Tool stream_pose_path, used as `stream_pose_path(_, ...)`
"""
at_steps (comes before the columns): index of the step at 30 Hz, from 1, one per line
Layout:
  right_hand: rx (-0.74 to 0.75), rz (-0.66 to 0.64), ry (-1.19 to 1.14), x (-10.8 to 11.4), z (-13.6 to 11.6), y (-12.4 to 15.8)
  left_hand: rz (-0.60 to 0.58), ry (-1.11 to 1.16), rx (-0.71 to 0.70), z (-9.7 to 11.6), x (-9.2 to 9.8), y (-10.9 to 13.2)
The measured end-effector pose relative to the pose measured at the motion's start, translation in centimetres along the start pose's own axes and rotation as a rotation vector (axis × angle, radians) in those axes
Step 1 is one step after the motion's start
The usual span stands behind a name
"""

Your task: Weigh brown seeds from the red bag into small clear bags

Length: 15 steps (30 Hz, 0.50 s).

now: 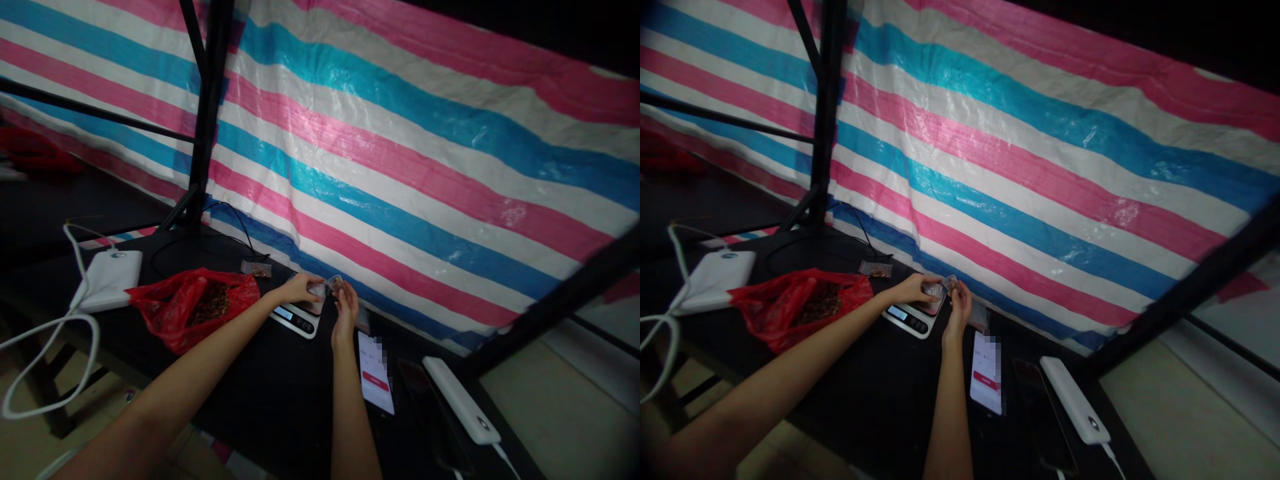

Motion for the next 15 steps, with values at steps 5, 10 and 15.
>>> stream_pose_path(5,0.308,0.073,0.181,-0.8,-2.6,1.2,0.030,0.353,0.064,0.3,-0.3,-0.3)
stream_pose_path(10,0.377,0.068,0.277,-0.7,-2.9,1.7,-0.037,0.501,0.056,1.2,-0.4,0.1)
stream_pose_path(15,0.374,0.034,0.297,-0.7,-2.3,1.5,-0.066,0.622,0.048,1.0,-0.6,0.1)
Point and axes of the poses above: each hand's wrist, its own y-axis away from the middle knuckle, its own x-axis out of the back of the hand, z = x × y, the point moved 2 cm from there along -y, towards the middle knuckle, and after that the axes turned 1 degree about y, right-handed, at the moved point
